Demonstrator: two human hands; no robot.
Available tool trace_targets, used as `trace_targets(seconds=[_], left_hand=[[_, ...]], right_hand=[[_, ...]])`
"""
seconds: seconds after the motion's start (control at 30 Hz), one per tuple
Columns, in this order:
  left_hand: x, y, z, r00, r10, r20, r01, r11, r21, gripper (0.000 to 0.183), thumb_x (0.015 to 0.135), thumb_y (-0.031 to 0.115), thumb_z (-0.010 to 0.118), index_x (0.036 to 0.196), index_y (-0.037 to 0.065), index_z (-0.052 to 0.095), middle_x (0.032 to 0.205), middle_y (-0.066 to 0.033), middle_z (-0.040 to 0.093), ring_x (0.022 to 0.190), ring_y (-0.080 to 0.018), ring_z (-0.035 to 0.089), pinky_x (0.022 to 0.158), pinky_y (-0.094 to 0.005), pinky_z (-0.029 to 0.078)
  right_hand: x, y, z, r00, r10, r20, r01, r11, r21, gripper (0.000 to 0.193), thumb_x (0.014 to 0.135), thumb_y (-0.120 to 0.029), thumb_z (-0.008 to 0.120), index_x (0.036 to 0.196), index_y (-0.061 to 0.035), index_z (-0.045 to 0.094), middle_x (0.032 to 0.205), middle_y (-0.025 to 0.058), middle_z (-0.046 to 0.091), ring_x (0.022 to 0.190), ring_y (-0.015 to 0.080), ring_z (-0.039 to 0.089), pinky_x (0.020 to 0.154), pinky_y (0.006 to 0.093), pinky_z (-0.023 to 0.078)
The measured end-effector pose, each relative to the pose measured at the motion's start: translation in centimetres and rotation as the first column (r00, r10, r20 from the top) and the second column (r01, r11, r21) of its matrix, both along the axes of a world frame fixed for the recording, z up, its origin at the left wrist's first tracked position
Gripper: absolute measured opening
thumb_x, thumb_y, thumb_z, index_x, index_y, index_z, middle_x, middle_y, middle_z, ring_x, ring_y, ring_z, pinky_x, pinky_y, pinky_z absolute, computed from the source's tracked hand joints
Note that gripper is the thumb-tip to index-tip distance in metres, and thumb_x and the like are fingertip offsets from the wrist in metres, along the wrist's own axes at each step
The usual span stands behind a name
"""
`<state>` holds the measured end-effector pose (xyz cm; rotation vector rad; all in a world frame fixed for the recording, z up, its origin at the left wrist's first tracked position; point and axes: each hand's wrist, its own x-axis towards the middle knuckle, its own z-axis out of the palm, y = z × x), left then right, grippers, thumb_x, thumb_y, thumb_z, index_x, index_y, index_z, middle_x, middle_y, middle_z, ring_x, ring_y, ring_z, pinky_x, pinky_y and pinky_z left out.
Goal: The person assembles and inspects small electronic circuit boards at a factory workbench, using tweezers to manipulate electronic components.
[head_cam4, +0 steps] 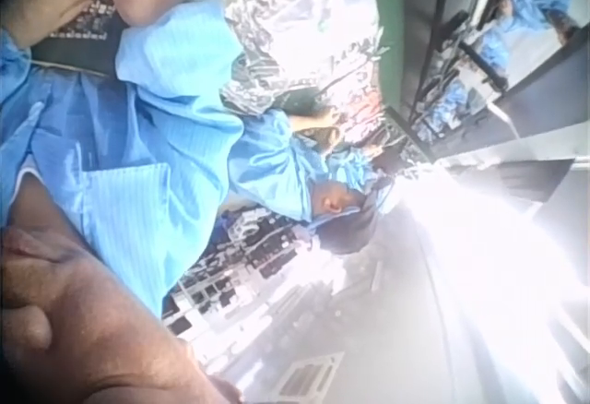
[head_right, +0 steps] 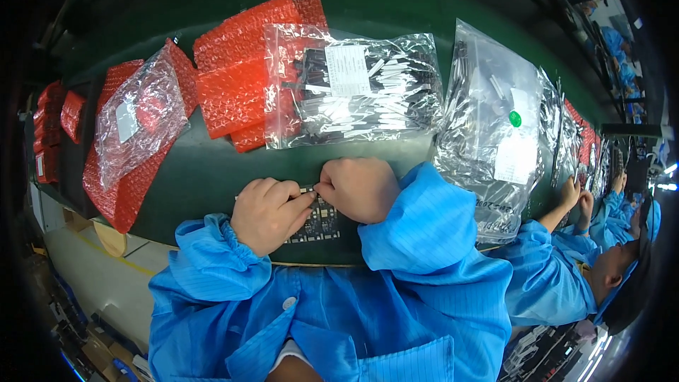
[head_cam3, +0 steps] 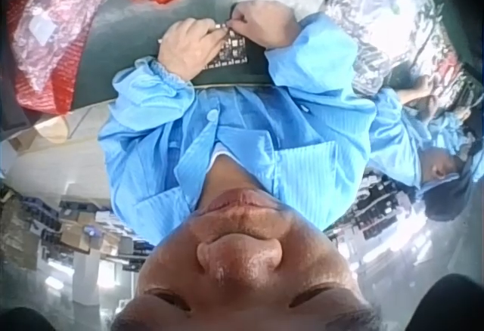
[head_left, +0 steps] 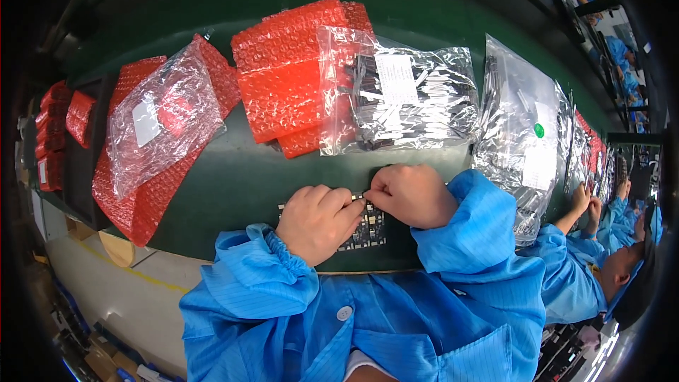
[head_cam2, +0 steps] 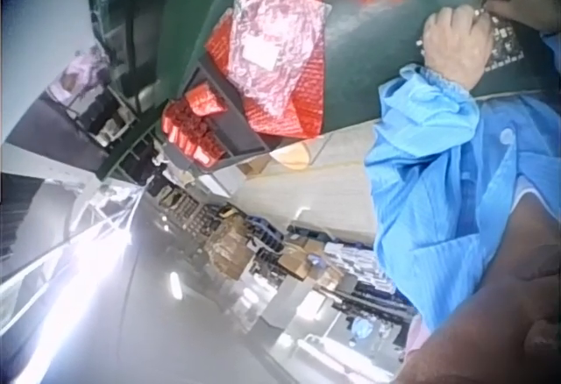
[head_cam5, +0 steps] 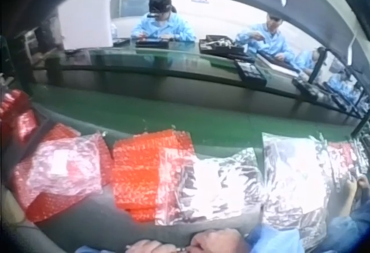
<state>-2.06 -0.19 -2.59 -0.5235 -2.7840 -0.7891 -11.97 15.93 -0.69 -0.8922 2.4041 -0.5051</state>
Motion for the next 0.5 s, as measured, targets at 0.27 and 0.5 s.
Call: trace_targets(seconds=[0.27, 0.5], left_hand=[[0.1, 0.0, -0.1, 1.0, 0.006, -0.006, -0.006, 1.0, 0.001, 0.016, 0.071, 0.015, 0.065, 0.087, 0.011, 0.064, 0.078, 0.0002, 0.051, 0.07, -0.0171, 0.051, 0.061, -0.0309, 0.043], [-0.2, -1.2, 1.2, 0.996, -0.049, 0.08, 0.039, 0.991, 0.127, 0.023, 0.069, 0.013, 0.068, 0.091, 0.009, 0.065, 0.084, -0.0039, 0.058, 0.073, -0.0219, 0.055, 0.066, -0.0336, 0.045]], right_hand=[[0.4, -0.2, 0.5, 1.0, 0.004, 0.004, -0.004, 1.0, 0.006, 0.015, 0.073, -0.024, 0.064, 0.07, -0.0086, 0.064, 0.067, 0.0101, 0.063, 0.061, 0.0285, 0.061, 0.056, 0.0378, 0.049], [0.1, -0.1, 0.7, 1.0, 0.024, 0.012, -0.024, 1.0, 0.012, 0.017, 0.075, -0.027, 0.064, 0.075, -0.0092, 0.064, 0.07, 0.0095, 0.063, 0.064, 0.0281, 0.062, 0.058, 0.0378, 0.049]])
